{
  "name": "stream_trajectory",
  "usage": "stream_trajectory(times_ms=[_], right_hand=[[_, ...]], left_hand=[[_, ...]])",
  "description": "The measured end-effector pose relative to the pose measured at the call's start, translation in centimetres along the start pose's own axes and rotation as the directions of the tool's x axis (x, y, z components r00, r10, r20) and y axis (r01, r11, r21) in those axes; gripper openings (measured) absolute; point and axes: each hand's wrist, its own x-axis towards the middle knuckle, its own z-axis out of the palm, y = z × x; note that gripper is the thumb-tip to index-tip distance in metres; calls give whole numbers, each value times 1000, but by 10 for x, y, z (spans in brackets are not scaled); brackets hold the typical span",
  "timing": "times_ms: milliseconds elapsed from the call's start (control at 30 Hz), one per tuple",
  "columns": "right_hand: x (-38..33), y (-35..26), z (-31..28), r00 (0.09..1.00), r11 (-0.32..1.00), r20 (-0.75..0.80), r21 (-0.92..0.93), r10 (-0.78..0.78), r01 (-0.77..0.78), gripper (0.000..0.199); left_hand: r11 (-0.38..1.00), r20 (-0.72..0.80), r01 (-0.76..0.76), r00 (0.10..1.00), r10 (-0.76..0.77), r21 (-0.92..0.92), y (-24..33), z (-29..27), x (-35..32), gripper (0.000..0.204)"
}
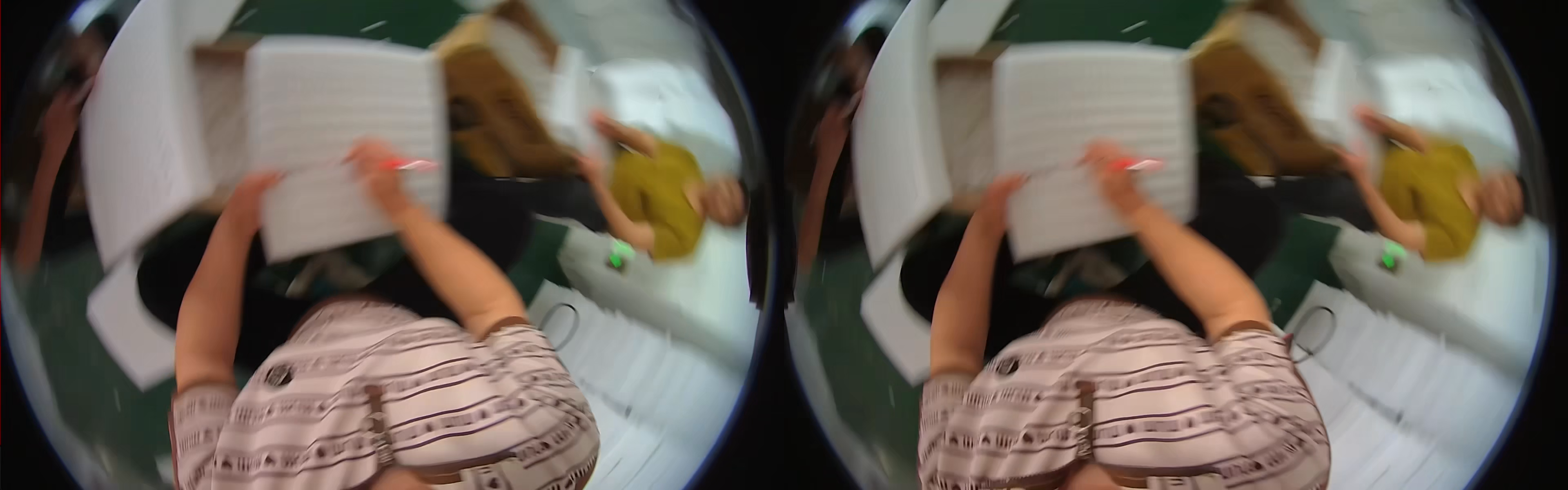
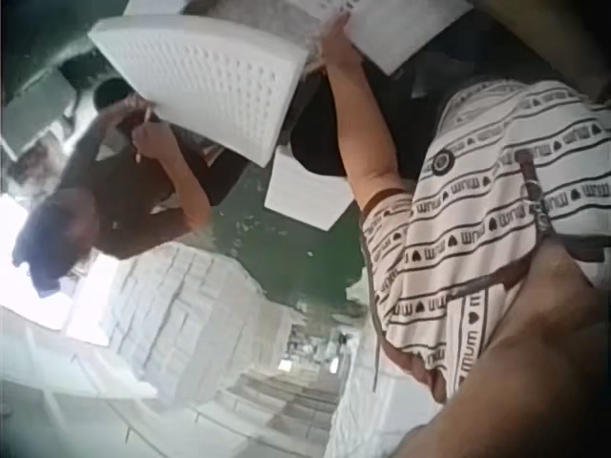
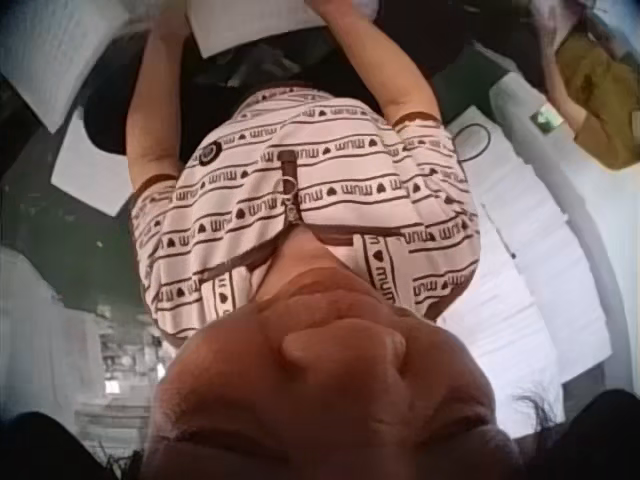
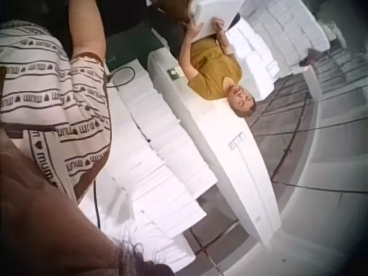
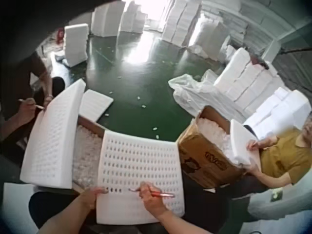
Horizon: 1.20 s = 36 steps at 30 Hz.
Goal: The person is marking dots on a foam insert using a red pen and then placing the insert into a cardboard box.
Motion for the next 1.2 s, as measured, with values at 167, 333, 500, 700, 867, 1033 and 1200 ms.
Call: stream_trajectory(times_ms=[167, 333, 500, 700, 867, 1033, 1200], right_hand=[[-2, -41, 1, 937, 926, 17, 146, 350, -349, 30], [-7, -17, 12, 996, 999, 89, -43, -12, 16, 22], [0, -14, 29, 922, 799, 325, -487, -210, 354, 12], [5, 2, 24, 990, 985, 67, -112, -123, 130, 25], [-6, -22, -1, 967, 966, -5, 25, 256, -256, 26], [2, -7, 18, 993, 985, 66, -137, -96, 104, 26], [7, -7, 23, 985, 934, 159, -339, -61, 112, 28]], left_hand=[[991, -55, 15, 998, -23, -131, 9, 38, -9, 46], [988, -152, -81, 987, 61, -130, -18, 24, 2, 48], [999, -132, -16, 991, 22, 45, -6, 28, -15, 45], [989, -145, -124, 983, 111, -83, -9, 30, 0, 42], [999, -164, -21, 986, 15, -35, -10, 25, 0, 44], [996, -113, -75, 991, 68, -55, -8, 23, 1, 44], [989, -170, -122, 980, 107, -80, -9, 25, -1, 44]])
